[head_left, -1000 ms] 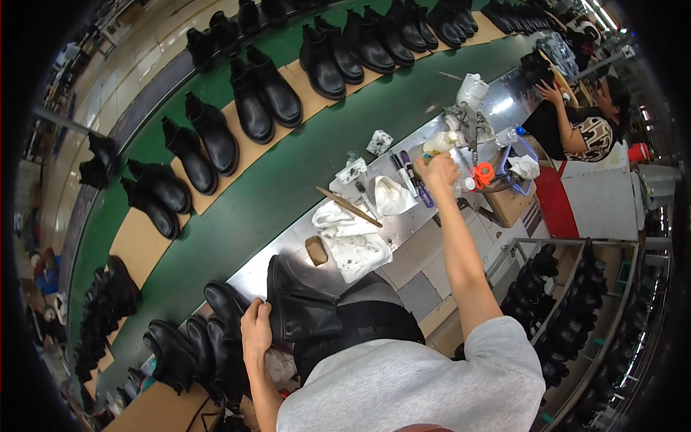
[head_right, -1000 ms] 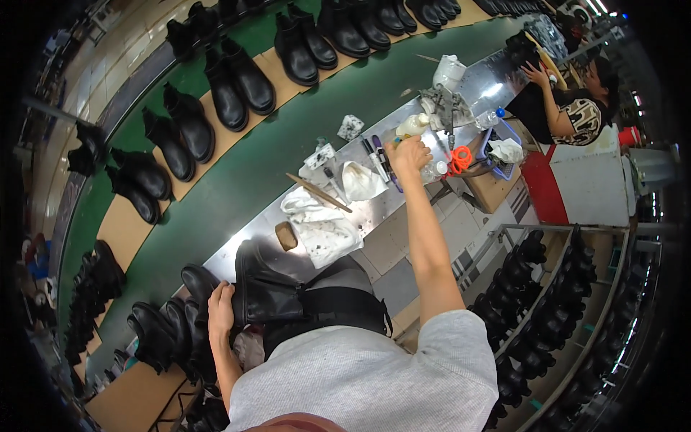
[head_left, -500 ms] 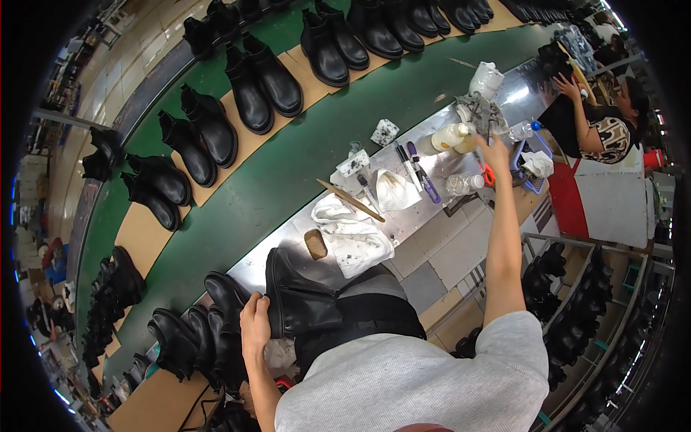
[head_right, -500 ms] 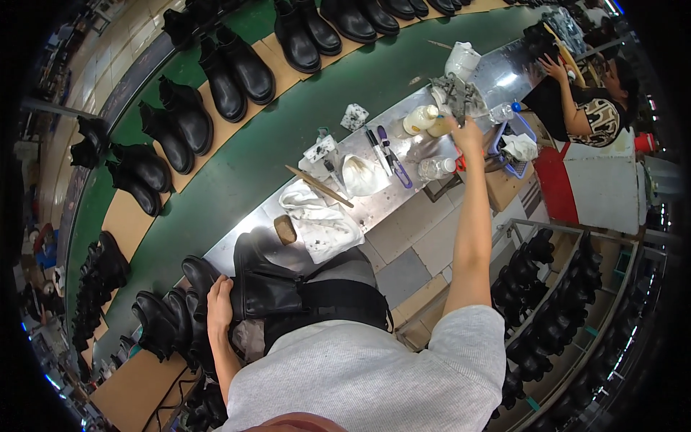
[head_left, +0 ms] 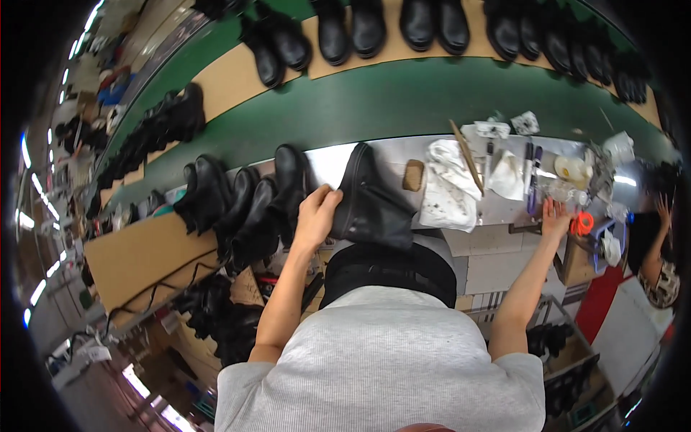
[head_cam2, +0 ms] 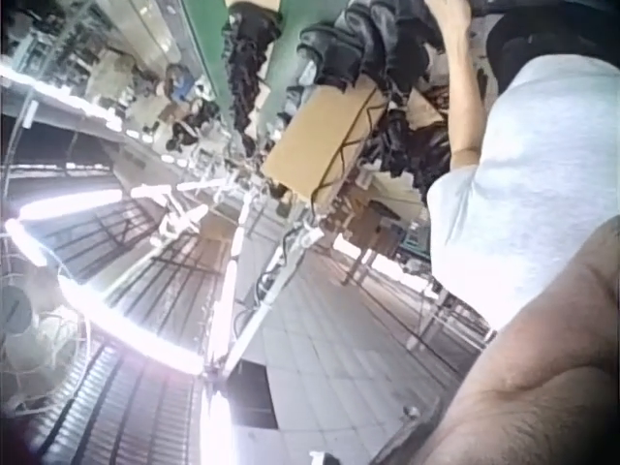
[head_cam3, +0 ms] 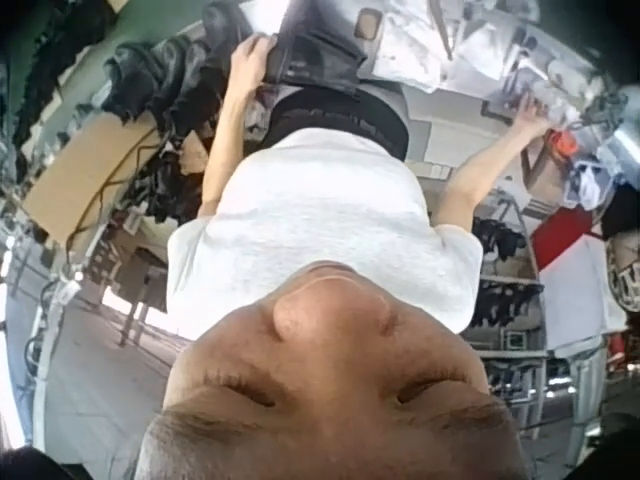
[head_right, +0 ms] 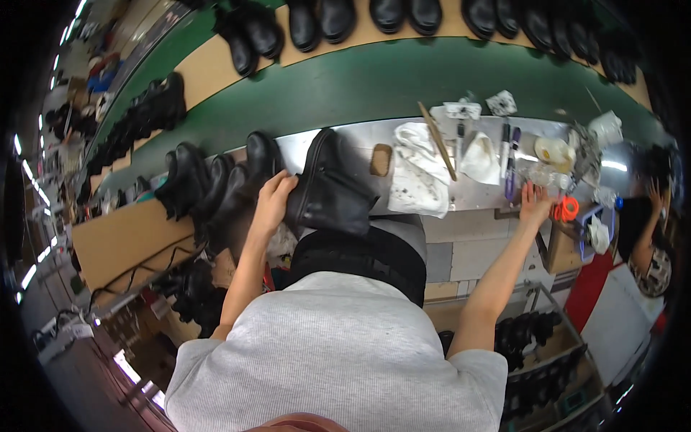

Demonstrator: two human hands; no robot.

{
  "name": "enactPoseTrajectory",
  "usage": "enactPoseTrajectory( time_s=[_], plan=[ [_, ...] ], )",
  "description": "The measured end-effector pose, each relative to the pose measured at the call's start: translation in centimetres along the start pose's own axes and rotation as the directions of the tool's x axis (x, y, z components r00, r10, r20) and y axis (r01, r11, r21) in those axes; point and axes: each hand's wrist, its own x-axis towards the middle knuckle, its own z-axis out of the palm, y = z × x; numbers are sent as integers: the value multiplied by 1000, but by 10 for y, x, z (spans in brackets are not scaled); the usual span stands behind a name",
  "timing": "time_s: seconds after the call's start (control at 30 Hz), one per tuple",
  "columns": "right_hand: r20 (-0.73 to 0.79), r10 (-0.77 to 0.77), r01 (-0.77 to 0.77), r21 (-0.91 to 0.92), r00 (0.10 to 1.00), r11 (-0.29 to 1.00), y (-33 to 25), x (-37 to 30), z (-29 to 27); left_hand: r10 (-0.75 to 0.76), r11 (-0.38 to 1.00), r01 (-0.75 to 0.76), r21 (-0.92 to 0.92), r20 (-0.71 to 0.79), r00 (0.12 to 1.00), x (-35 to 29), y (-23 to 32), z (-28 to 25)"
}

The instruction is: Inspecting, cleaning, and marking black boots on a factory assembly line.

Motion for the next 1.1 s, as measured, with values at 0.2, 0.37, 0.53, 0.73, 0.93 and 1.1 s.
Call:
enactPoseTrajectory(
  time_s=[0.2, 0.37, 0.53, 0.73, 0.93, 1.1],
  plan=[
    [114, -482, 448, -595, 869, 667, 54, -135, 70, -34, 989, 16, -149, -114, 993, -4, -12, -14],
    [586, 575, -79, -658, 570, 749, 111, -285, 188, -103, 734, 58, -676, -27, 994, -9, -36, -17],
    [689, 678, -499, -507, 256, 703, 191, -323, 221, 39, 932, 9, -362, 126, 991, -34, -12, -26],
    [670, 741, -819, -451, -48, 355, 189, -348, 257, 182, 925, -63, 376, -292, 939, -32, -72, -89],
    [653, 755, -964, -236, -65, 121, 203, -354, 248, -140, 989, 126, -72, -244, 960, -6, -160, -87],
    [818, 559, -956, 44, -132, -291, 190, -374, 249, -242, -477, 124, -870, 265, 933, -25, -180, -34]
  ],
)
